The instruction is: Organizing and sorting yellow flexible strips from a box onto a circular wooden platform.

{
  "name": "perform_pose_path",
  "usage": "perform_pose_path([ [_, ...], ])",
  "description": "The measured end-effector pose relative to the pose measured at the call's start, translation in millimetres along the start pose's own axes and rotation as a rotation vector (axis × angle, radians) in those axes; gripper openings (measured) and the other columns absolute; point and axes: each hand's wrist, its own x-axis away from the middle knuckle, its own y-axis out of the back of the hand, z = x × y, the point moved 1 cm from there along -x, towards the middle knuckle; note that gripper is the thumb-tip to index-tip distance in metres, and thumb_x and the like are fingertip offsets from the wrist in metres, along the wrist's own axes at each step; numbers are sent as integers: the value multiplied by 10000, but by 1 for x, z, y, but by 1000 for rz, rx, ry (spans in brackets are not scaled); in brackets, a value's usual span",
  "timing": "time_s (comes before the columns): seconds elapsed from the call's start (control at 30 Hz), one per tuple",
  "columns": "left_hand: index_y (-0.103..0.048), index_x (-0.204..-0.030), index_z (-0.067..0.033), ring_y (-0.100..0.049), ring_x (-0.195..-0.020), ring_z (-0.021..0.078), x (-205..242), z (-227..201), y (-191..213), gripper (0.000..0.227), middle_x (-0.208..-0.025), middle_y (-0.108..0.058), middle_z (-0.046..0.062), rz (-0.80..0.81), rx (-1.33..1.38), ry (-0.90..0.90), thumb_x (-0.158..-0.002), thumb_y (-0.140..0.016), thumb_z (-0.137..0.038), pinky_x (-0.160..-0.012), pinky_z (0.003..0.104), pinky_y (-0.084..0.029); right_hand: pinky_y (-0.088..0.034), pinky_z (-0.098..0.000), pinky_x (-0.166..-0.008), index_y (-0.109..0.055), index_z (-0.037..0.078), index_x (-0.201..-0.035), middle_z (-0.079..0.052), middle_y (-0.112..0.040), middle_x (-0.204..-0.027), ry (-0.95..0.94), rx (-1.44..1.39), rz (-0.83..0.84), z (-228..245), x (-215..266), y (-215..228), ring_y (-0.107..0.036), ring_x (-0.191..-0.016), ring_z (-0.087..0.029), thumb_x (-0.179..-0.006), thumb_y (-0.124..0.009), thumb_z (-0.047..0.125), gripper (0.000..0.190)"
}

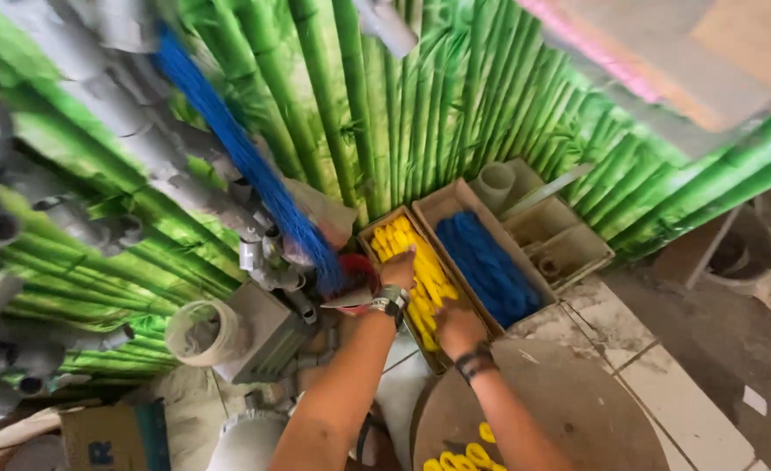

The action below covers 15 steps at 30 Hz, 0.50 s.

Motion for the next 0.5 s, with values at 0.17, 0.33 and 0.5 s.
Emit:
perform_pose_path([
  [0.17, -599, -1434, -118, -659, -1150, 405, -24, 19, 1, 524, -1277, -650, 197, 133, -611, -192, -1038, -521, -452, -935, 514, -545, -627, -371, -621, -723, 46, -1152, -152, -759, -860, -74, 198, 27, 16, -64, -26, -755, -726, -273, -996, -528, 276, 339],
  [0.33, -827, -979, -346, -766, -854, 176, -67, 36, -42, 214, -872, -762, -39, -639, -725, 271, -829, -768, -487, -704, 277, -542, -629, -365, -639, -659, 88, -1311, -135, -745, -954, 12, 457, -68, 23, -82, -41, -744, -775, -250, -985, -519, 225, 380],
  [0.5, -803, -1008, -340, -761, -996, 352, -85, 68, -27, 265, -953, -783, 94, -460, -442, 25, -795, -774, -496, -867, 410, -619, -629, -398, -625, -659, 65, -1212, -193, -697, -1007, 15, 462, -192, 33, -80, -42, -734, -782, -296, -961, -590, 201, 294],
])
